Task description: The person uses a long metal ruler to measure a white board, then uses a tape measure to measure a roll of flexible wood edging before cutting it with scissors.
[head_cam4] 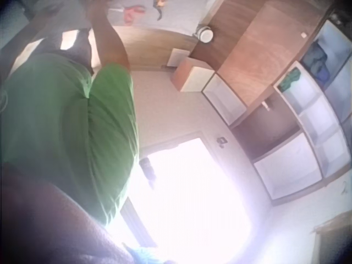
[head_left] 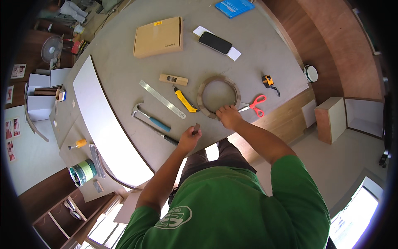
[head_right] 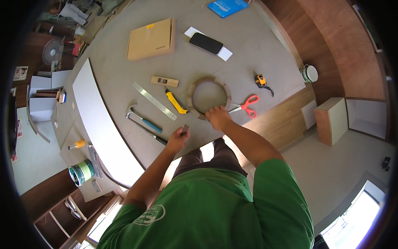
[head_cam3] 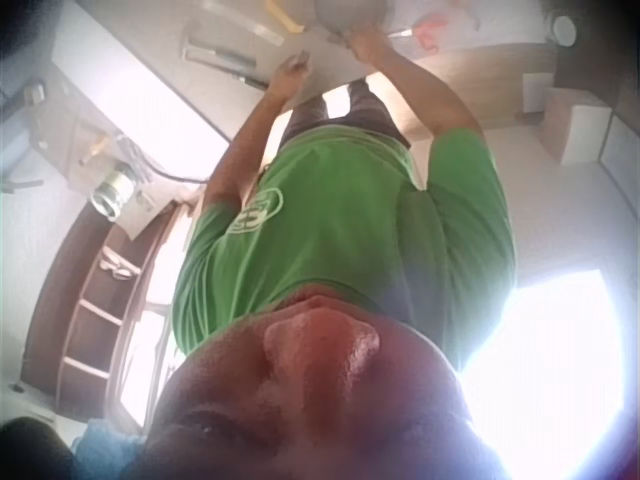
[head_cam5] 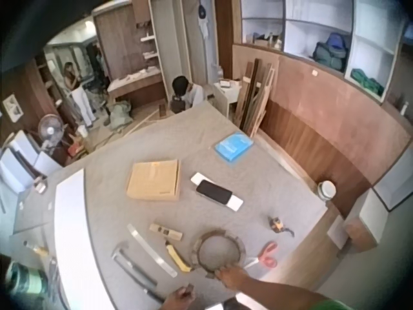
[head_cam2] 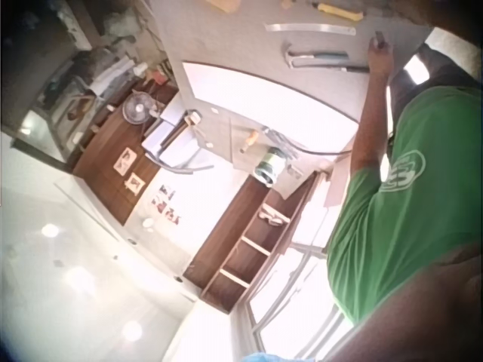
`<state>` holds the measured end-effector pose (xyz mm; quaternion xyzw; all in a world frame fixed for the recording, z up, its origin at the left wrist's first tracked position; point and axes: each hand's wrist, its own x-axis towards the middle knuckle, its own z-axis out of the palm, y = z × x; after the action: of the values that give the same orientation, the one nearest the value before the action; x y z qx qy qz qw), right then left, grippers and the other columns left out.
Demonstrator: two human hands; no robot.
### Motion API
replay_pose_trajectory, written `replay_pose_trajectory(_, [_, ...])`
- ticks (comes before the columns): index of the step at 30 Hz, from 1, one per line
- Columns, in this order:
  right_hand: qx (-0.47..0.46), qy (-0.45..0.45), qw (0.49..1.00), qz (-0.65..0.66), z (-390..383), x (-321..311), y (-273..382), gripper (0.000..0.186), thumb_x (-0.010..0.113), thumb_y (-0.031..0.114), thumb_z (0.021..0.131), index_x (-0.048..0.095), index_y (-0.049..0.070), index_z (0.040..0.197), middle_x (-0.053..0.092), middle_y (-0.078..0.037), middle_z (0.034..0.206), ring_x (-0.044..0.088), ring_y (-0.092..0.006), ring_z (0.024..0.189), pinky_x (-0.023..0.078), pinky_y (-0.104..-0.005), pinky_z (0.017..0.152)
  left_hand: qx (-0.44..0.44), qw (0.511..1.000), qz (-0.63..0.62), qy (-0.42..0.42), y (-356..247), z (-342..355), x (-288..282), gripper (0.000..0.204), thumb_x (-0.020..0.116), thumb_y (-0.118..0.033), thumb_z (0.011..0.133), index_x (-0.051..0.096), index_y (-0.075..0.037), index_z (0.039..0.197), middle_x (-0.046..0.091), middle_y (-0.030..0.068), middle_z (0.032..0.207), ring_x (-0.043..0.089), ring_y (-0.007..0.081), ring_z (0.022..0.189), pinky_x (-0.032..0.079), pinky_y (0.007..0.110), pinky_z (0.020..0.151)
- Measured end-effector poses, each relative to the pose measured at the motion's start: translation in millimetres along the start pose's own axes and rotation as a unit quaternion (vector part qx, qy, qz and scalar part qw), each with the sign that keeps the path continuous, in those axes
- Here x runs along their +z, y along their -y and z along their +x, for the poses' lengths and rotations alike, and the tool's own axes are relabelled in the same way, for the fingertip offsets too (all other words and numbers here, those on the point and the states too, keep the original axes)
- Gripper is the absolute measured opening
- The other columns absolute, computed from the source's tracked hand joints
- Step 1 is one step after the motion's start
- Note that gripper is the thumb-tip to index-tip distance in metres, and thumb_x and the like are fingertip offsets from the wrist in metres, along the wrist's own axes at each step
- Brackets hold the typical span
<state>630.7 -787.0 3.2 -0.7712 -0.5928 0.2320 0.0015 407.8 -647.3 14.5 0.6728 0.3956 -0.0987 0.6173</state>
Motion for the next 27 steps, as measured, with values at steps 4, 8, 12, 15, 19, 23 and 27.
replay_pose_trajectory(4, [-0.010,0.020,1.000,-0.022,2.9,-1.1,-3.1,0.027,0.061,0.016,0.080,0.062,0.011,0.106,0.061,-0.009,0.108,0.058,-0.0273,0.107,0.042,-0.0464,0.095,-0.003,1.000,0.017,0.008,-8.0,-2.8,-0.9,0.019,0.065,-0.019,0.090,0.061,-0.002,0.098,0.067,0.0104,0.088,0.064,0.0187,0.083,0.049,0.032,0.076])
replay_pose_trajectory(8, [-0.056,-0.021,0.998,-0.018,-7.1,-37.8,-4.8,0.025,0.063,0.018,0.079,0.062,0.009,0.102,0.061,-0.009,0.104,0.059,-0.0271,0.102,0.045,-0.0455,0.088,-0.006,0.994,-0.104,0.034,-6.1,-8.9,-3.4,0.017,0.062,-0.021,0.094,0.058,-0.004,0.096,0.060,0.0037,0.077,0.057,0.0117,0.070,0.045,0.028,0.063])
replay_pose_trajectory(12, [-0.035,-0.076,0.996,0.021,-25.0,-81.4,-26.4,0.026,0.066,0.021,0.078,0.062,0.007,0.099,0.061,-0.009,0.101,0.059,-0.0280,0.098,0.045,-0.0449,0.085,-0.039,0.991,-0.121,0.029,-15.3,-10.1,0.1,0.017,0.059,-0.021,0.096,0.055,-0.005,0.093,0.052,-0.0008,0.070,0.048,0.0074,0.061,0.040,0.026,0.054])
replay_pose_trajectory(15, [0.039,-0.087,0.995,-0.028,-26.0,-120.6,-65.8,0.027,0.066,0.023,0.079,0.061,0.007,0.101,0.061,-0.010,0.101,0.060,-0.0284,0.098,0.045,-0.0451,0.084,-0.050,0.993,-0.106,0.015,-20.9,-10.5,-0.1,0.018,0.058,-0.021,0.097,0.054,-0.005,0.090,0.049,-0.0015,0.066,0.045,0.0075,0.056,0.038,0.027,0.051])
replay_pose_trajectory(19, [0.175,-0.058,0.980,-0.082,-2.8,-159.5,-143.0,0.032,0.066,0.025,0.084,0.060,0.006,0.109,0.061,-0.011,0.111,0.059,-0.0286,0.108,0.045,-0.0459,0.089,-0.054,0.995,-0.080,-0.011,-19.0,-11.7,-3.5,0.020,0.058,-0.022,0.097,0.054,-0.005,0.089,0.050,0.0000,0.066,0.046,0.0094,0.057,0.039,0.028,0.053])
replay_pose_trajectory(23, [0.253,-0.050,0.962,-0.087,21.0,-160.9,-216.0,0.035,0.065,0.022,0.084,0.060,0.009,0.115,0.061,-0.010,0.117,0.058,-0.0289,0.114,0.044,-0.0455,0.096,-0.027,0.999,-0.007,-0.046,-13.9,-18.2,-16.1,0.021,0.059,-0.023,0.096,0.056,-0.003,0.091,0.054,0.0038,0.071,0.051,0.0131,0.066,0.043,0.030,0.062])
replay_pose_trajectory(27, [0.287,-0.050,0.952,-0.097,39.0,-146.9,-262.4,0.041,0.068,0.024,0.082,0.059,0.011,0.120,0.061,-0.010,0.122,0.058,-0.0287,0.116,0.044,-0.0454,0.097,-0.063,0.995,-0.015,-0.075,-33.0,-33.8,-26.0,0.021,0.059,-0.024,0.096,0.058,-0.003,0.096,0.057,0.0058,0.075,0.054,0.0147,0.073,0.044,0.031,0.069])
